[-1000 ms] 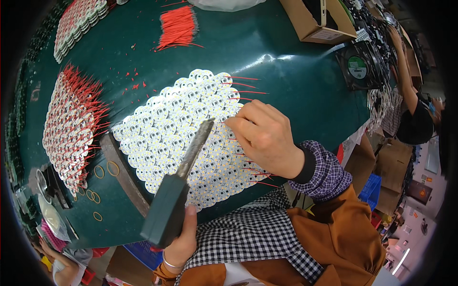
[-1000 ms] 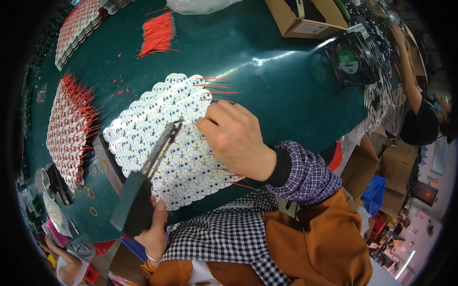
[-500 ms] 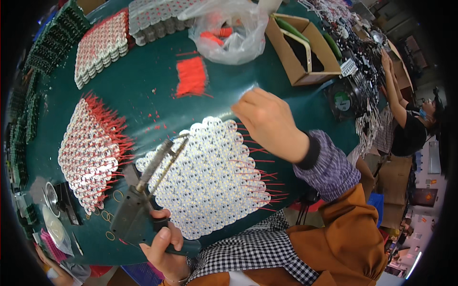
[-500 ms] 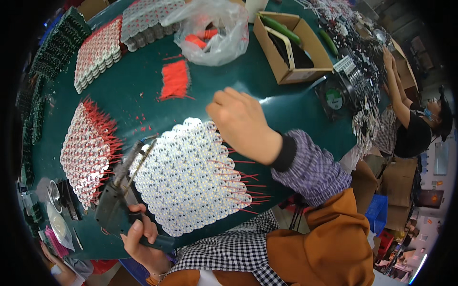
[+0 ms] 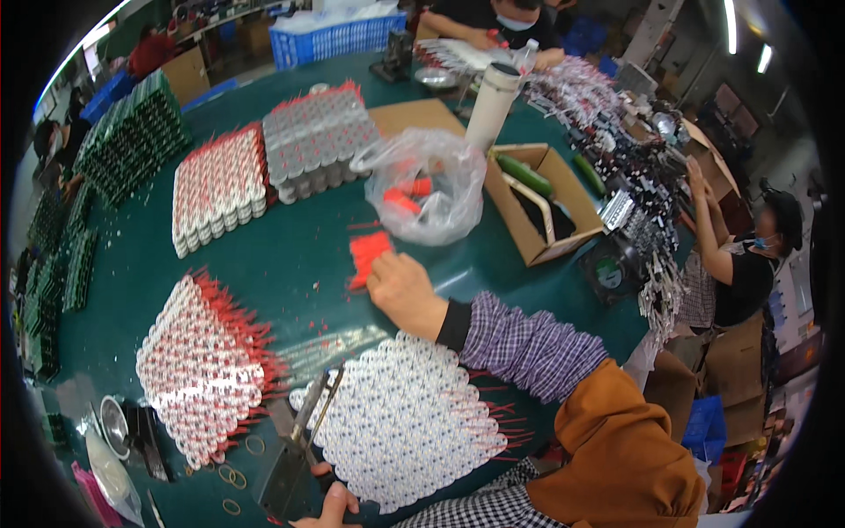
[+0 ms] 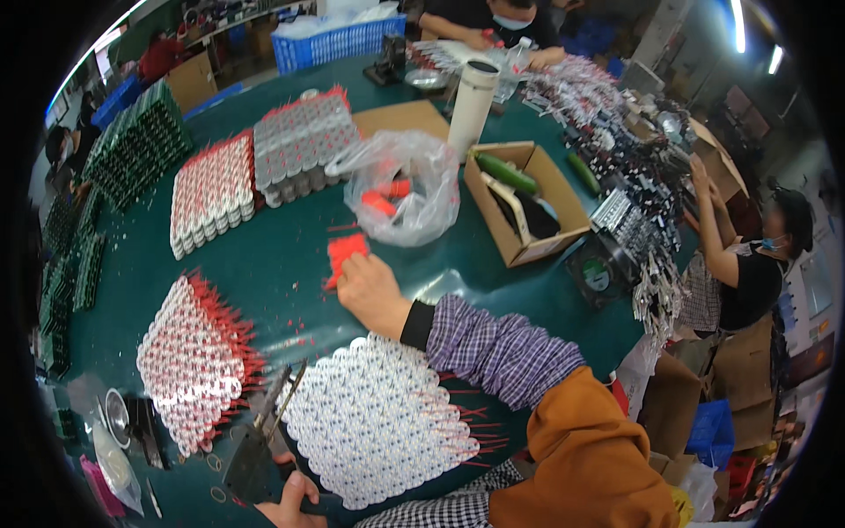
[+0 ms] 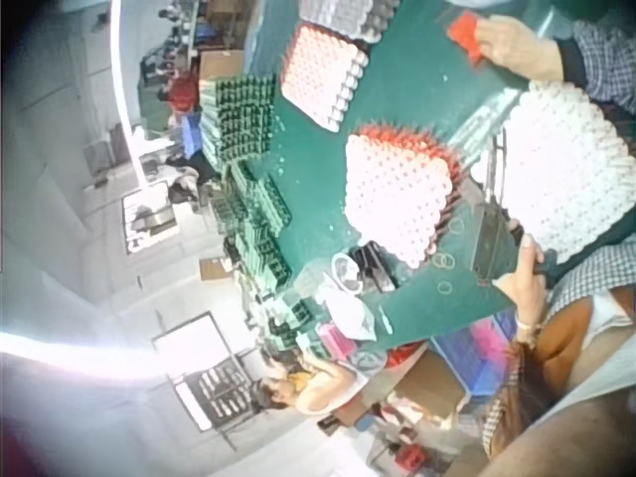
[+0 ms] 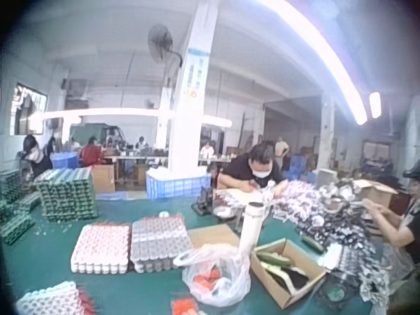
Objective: The person solders or threads red wires into arrays of light-emitting diode panels using a soldering iron.
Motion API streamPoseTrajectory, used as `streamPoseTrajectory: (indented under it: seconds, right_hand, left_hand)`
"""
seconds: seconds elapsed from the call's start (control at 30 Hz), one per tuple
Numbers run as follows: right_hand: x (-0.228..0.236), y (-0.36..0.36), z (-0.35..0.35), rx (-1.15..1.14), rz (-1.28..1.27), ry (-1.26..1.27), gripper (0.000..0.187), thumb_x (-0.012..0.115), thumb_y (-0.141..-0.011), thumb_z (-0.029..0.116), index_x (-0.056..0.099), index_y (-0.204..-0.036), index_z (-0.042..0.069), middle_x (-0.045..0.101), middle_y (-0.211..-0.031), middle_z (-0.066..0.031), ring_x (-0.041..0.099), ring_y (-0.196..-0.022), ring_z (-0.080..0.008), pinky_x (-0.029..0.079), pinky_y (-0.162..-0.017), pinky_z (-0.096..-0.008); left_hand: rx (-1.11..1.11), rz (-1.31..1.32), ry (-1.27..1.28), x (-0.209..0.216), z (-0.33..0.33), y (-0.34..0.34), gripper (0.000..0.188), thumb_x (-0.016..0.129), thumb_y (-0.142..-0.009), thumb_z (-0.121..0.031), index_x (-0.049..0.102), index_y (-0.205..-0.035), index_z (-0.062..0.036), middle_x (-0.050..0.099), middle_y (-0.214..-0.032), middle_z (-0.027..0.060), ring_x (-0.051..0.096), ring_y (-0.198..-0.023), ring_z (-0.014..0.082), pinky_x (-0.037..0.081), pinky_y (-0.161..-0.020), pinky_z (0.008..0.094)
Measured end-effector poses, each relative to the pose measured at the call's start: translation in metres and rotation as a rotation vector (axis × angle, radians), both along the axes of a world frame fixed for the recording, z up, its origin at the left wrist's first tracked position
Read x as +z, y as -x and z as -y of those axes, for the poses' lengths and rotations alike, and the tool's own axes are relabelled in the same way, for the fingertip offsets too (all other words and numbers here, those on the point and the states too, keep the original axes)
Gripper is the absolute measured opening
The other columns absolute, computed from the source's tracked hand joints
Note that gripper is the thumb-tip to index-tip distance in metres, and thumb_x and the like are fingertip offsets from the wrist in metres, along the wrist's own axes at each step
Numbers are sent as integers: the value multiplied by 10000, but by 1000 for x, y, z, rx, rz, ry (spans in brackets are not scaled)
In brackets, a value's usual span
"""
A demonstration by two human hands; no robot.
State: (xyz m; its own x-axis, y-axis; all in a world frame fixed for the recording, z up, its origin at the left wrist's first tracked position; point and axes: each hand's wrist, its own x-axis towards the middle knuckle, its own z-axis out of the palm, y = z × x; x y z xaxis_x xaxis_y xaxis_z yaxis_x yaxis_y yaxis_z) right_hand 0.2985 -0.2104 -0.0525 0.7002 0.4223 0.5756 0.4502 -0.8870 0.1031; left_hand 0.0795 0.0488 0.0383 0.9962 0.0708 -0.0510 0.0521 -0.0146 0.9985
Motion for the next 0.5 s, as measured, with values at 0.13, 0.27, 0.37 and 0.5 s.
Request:
streamPoseTrajectory:
  seconds: [0.13, 0.27, 0.37, 0.5]
  right_hand:
    - [5, 3, 6, -47, -44, -32, 54, 619, -704, 107, 633, -730, 62, 573, -780, -70, 570, -829, -228, 448, -695, -340]
    - [6, 2, 10, -73, -79, -70, 124, 623, -738, 81, 641, -858, 55, 584, -812, -64, 577, -849, -227, 451, -705, -339]
    - [10, 3, 5, -81, -96, -72, 183, 619, -752, 71, 630, -933, 48, 581, -857, -67, 574, -875, -225, 447, -718, -339]
    - [12, 4, 6, -47, -97, -92, 209, 616, -761, 65, 618, -970, 48, 574, -910, -68, 567, -913, -219, 438, -737, -333]
  left_hand:
    - [-79, 97, -366, -4, -2, -3, 183, 559, -925, 63, 634, -1083, 11, 646, -983, 164, 558, -645, 196, 457, -579, 318]
    - [-80, 111, -357, -6, -3, -5, 189, 575, -916, 56, 655, -1069, -23, 659, -918, 137, 569, -632, 198, 466, -593, 320]
    - [-41, 50, -331, 0, 2, -3, 175, 572, -910, 67, 653, -1047, -6, 649, -874, 125, 564, -613, 197, 468, -586, 320]
    - [75, -158, -13, 10, 13, -5, 153, 572, -907, 62, 646, -1038, 41, 616, -789, 109, 562, -605, 183, 456, -565, 308]
